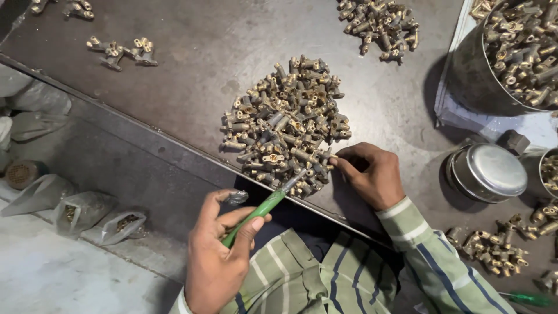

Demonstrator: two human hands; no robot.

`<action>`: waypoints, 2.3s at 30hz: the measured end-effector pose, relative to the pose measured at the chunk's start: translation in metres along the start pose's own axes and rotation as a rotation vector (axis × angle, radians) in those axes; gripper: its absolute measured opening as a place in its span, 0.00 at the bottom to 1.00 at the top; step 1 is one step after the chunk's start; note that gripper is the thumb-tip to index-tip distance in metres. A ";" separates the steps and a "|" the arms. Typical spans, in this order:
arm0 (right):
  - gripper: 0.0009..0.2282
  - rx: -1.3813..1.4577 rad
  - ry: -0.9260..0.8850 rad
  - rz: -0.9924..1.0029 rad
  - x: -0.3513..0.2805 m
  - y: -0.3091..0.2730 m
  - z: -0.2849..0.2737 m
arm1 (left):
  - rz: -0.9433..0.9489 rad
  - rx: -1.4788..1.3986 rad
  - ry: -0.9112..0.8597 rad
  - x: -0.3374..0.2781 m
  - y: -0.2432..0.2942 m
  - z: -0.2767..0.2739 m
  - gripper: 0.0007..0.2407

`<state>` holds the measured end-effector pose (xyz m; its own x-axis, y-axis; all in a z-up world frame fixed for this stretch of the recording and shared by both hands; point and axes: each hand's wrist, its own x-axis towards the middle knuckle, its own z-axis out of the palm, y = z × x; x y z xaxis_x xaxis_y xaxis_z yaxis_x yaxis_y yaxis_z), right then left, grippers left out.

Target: Assembling small metal fittings using a handheld powered tool at a workbench.

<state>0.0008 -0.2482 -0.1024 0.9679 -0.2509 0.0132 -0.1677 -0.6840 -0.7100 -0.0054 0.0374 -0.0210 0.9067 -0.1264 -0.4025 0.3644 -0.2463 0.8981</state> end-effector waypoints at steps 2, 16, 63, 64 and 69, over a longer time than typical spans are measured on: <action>0.08 0.042 -0.009 0.043 -0.002 -0.003 -0.005 | 0.006 0.001 -0.009 0.001 0.002 0.003 0.17; 0.08 0.201 -0.010 0.271 -0.010 -0.014 -0.015 | 0.288 -0.062 -0.048 -0.004 -0.016 0.009 0.16; 0.07 0.721 -0.076 0.263 0.003 0.001 0.015 | -0.040 0.014 -0.023 0.000 0.003 0.011 0.20; 0.07 0.724 -0.075 0.265 0.006 0.004 0.018 | -0.040 0.018 -0.024 0.001 0.001 0.009 0.20; 0.10 0.761 -0.135 0.205 0.014 0.007 0.016 | 0.011 0.000 -0.022 0.000 -0.002 0.011 0.19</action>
<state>0.0160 -0.2456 -0.1189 0.9541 -0.2025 -0.2205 -0.2181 0.0341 -0.9753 -0.0088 0.0273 -0.0247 0.9056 -0.1503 -0.3967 0.3545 -0.2452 0.9023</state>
